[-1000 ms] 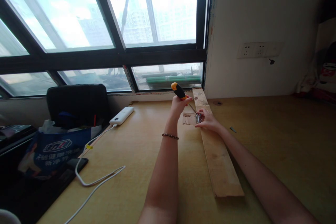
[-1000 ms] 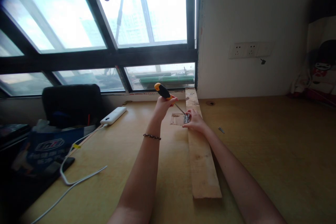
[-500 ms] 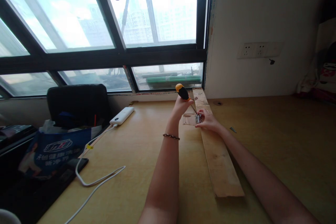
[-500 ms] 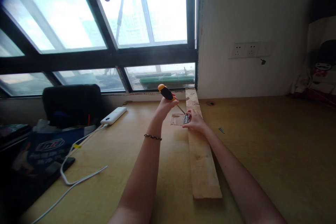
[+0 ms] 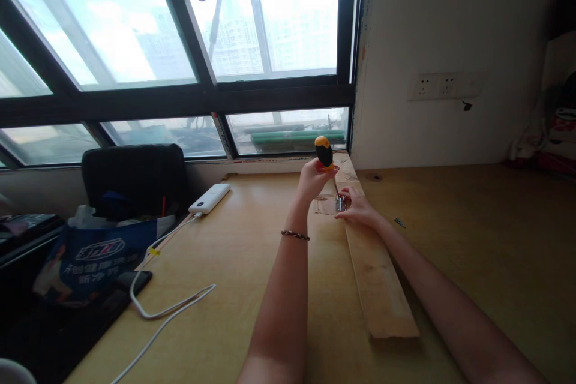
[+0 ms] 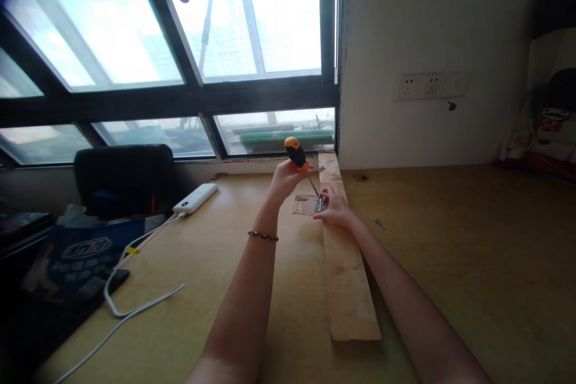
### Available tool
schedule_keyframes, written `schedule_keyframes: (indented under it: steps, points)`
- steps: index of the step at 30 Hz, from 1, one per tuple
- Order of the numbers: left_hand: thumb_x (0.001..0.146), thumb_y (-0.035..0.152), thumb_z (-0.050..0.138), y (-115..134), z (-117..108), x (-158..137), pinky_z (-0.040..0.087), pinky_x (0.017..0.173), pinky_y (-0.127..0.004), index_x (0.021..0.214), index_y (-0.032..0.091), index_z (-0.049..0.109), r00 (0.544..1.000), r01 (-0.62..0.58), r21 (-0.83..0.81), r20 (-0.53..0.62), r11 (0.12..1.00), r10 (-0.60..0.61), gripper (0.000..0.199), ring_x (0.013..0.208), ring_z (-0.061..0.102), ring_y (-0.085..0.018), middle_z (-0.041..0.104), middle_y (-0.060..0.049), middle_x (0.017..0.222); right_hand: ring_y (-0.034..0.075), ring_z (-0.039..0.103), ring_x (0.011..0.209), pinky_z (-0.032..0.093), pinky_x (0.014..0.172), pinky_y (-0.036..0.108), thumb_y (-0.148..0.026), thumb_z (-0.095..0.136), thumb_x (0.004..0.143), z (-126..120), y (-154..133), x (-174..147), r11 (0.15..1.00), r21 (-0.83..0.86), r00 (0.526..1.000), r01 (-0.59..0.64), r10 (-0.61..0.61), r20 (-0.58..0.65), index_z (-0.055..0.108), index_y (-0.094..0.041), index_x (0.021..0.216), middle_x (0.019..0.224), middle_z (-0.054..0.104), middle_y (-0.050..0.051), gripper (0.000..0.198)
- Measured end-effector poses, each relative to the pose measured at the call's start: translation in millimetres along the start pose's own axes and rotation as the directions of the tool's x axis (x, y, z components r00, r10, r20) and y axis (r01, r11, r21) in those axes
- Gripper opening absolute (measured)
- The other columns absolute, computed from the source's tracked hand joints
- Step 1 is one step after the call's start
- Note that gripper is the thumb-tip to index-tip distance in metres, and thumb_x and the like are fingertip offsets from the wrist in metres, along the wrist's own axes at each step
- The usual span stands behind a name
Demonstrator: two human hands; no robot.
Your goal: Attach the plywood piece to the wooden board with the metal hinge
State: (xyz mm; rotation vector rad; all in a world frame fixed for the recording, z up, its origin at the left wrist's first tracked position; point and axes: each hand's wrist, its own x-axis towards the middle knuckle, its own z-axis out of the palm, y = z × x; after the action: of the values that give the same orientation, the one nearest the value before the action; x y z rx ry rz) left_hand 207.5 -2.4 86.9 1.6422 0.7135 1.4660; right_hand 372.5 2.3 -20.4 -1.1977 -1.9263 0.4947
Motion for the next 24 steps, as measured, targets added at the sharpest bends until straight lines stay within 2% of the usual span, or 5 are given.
schedule_keyframes:
  steps: [6,9,13,17,24]
  points:
    - [0.067,0.016,0.056,-11,16,4,0.045,0.065,-0.028,0.08,0.017,0.042,0.995,-0.054,-0.097,-0.086,0.994,0.045,0.019,0.063,0.056,-0.01,0.055,0.002,0.066,0.026,0.053,0.102,0.043,0.086,0.041,-0.036,0.08,0.04,0,0,0,1.0,0.007,1.0,0.009,-0.009,-0.002,0.045,-0.02,0.102,0.105,0.055,0.008,0.073]
    - [0.063,0.023,0.064,-8,26,2,0.044,0.057,-0.024,0.078,0.017,0.04,0.988,-0.032,-0.08,-0.155,0.996,0.019,0.029,0.053,0.05,-0.007,0.05,0.005,0.06,0.026,0.054,0.101,0.043,0.086,0.041,-0.037,0.08,0.041,-1,-1,0,1.0,0.0,1.0,0.018,-0.018,0.0,0.045,-0.02,0.101,0.105,0.056,0.008,0.071]
    - [0.052,0.027,0.075,-3,32,0,0.041,0.051,-0.022,0.073,0.017,0.041,0.97,-0.006,-0.03,-0.243,1.0,-0.002,0.041,0.045,0.045,-0.005,0.048,0.006,0.056,0.026,0.053,0.102,0.044,0.085,0.041,-0.037,0.08,0.042,-1,-2,0,1.0,0.008,1.0,0.019,-0.019,0.015,0.045,-0.02,0.101,0.106,0.056,0.008,0.071]
    - [0.053,0.031,0.073,-8,29,1,0.041,0.052,-0.023,0.065,0.015,0.047,0.974,0.002,-0.053,-0.226,0.999,-0.014,0.034,0.05,0.05,-0.008,0.052,0.002,0.059,0.027,0.053,0.102,0.043,0.086,0.042,-0.037,0.08,0.04,-1,0,0,1.0,-0.002,1.0,-0.001,0.001,0.014,0.045,-0.02,0.102,0.106,0.056,0.009,0.074]
    - [0.049,0.034,0.075,-17,20,1,0.038,0.054,-0.023,0.059,0.014,0.054,0.945,0.016,0.041,-0.326,0.999,-0.001,0.031,0.053,0.048,-0.009,0.05,0.003,0.055,0.026,0.053,0.104,0.042,0.088,0.041,-0.038,0.08,0.04,1,3,1,1.0,-0.002,1.0,-0.004,0.004,0.011,0.044,-0.021,0.103,0.107,0.054,0.008,0.074]
